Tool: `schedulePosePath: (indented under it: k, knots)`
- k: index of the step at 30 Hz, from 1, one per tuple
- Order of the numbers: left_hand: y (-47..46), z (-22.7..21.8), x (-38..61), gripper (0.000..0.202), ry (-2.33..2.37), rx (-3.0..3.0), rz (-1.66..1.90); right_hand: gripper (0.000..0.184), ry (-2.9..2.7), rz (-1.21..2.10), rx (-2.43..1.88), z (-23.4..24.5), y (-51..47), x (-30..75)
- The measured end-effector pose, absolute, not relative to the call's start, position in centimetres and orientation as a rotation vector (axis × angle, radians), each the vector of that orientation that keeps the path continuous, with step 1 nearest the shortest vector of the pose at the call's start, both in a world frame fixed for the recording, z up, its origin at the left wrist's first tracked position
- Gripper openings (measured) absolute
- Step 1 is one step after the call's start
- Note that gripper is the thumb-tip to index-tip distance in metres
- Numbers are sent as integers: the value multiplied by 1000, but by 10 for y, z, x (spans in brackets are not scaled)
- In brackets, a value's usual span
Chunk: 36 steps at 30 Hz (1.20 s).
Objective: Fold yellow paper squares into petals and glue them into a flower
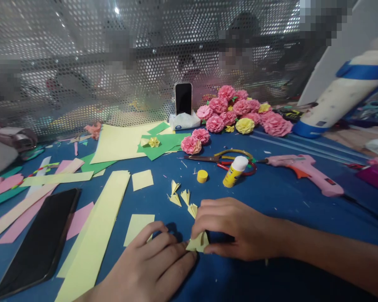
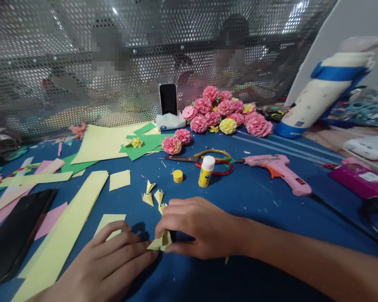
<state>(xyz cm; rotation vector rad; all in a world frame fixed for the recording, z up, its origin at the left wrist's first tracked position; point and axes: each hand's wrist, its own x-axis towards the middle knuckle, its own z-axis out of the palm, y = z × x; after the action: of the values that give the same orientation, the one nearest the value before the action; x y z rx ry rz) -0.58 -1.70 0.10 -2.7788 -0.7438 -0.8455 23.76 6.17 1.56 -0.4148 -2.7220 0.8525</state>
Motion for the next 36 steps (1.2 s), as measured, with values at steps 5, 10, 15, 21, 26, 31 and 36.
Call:
schedulePosePath:
  k: [5, 10, 15, 21, 26, 31, 36]
  knots:
    - [-16, 0, -7, 27, -758, -2795, -882, 18, -2677, 867, -474, 16, 59, 236]
    - [-16, -1, -7, 26, -744, -2786, -900, 10, -2692, 877, -420, 17, 61, 237]
    - [-15, -1, -6, 27, -751, -2800, -952, 21, -2672, 861, -399, 19, 61, 237]
    - [-16, -2, -6, 26, -763, -2789, -950, 18, -2729, 757, -389, 10, 62, 233]
    - [-14, 0, -6, 26, -768, -2780, -913, 38, -2767, 541, -348, 6, 60, 231]
    - [-13, 0, -6, 25, -783, -2750, -991, 45, -2753, 398, -315, 8, 57, 232]
    - [-13, -1, -7, 27, -780, -2753, -957, 44, -2751, 375, -316, 6, 57, 232]
